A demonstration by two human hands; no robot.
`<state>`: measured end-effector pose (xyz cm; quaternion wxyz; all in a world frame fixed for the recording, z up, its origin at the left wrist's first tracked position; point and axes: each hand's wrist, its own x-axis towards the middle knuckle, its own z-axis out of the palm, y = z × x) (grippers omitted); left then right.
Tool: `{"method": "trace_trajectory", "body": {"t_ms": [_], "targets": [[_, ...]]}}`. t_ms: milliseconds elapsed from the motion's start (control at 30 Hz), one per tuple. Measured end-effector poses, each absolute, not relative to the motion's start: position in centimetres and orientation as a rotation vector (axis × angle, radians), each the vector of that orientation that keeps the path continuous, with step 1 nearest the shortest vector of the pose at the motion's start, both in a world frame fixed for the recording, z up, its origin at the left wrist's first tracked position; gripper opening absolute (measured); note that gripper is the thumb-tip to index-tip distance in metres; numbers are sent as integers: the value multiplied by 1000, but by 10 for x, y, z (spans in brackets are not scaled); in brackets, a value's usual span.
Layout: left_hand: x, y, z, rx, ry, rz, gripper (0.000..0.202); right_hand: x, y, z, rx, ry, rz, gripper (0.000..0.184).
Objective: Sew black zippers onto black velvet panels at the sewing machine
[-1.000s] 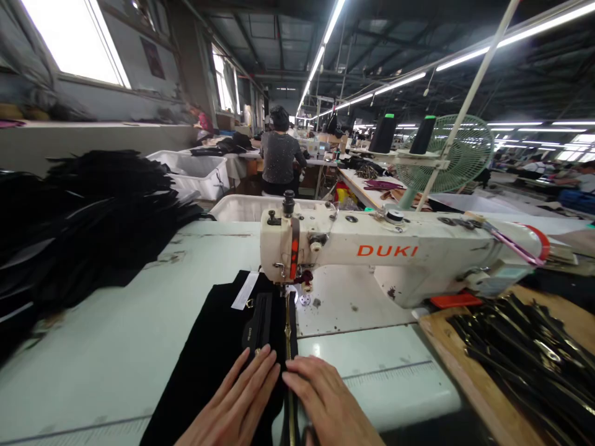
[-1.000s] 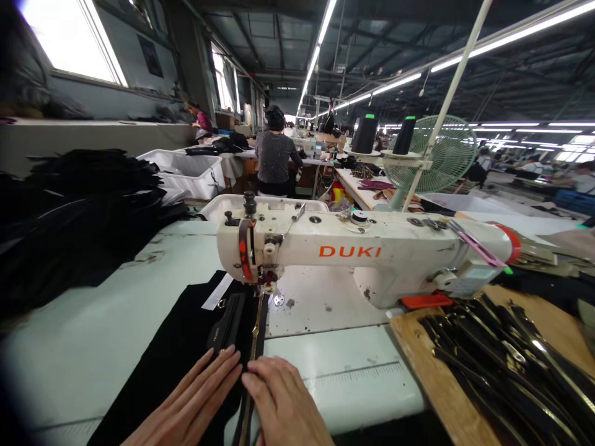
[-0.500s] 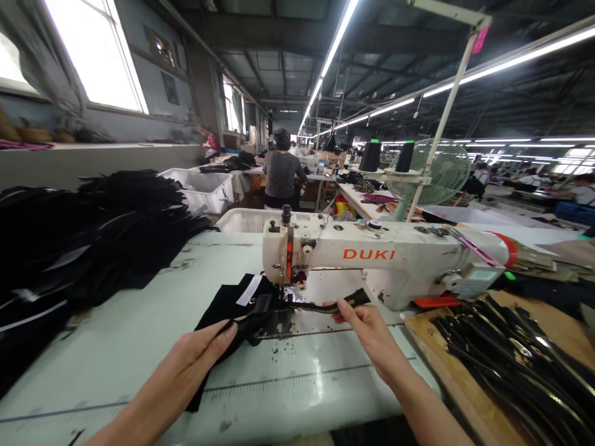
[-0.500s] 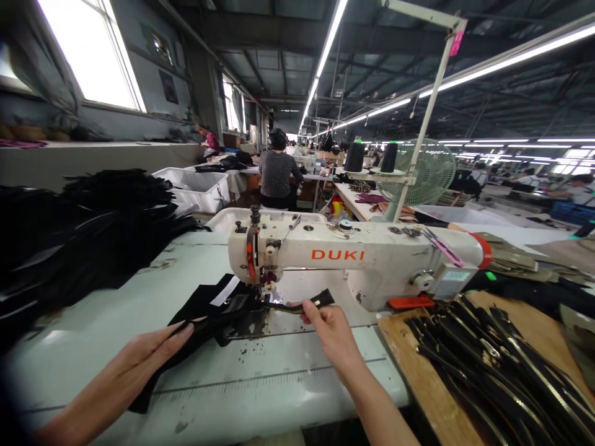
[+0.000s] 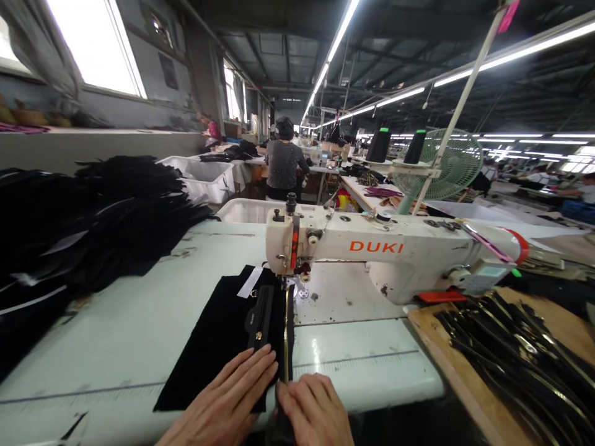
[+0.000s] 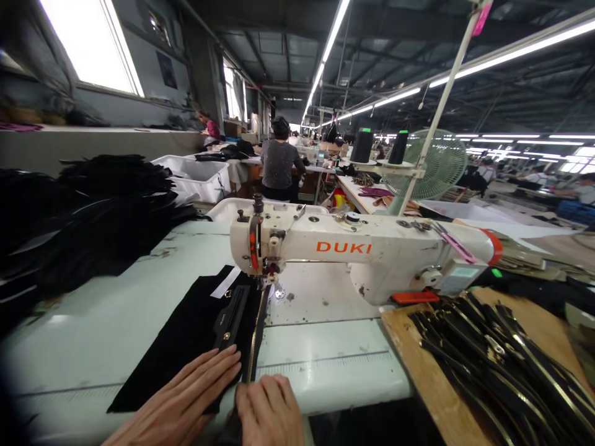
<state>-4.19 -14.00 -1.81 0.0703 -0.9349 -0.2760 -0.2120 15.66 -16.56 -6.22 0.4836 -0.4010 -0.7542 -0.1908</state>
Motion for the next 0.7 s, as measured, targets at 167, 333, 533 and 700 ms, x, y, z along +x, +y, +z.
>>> {"method": "trace_trajectory", "body": {"t_ms": [167,333,533,700], "targets": [[-40,-141,-12,-2808,-787,-640,82,167,-176,-53,-993,-1986,-454,28],[-39,-144,-15,-2825,-803,-620,84,160,-180,-75,-1058,-2020,-444,30],[-39,-147,-22,-2794,-775,-543,82,151,-182,-73,-1083,-1870,-485,32],[-45,-144,-15,-2875,-818,-529,63,154,-182,-79,-1053,-1978,-462,28]]}}
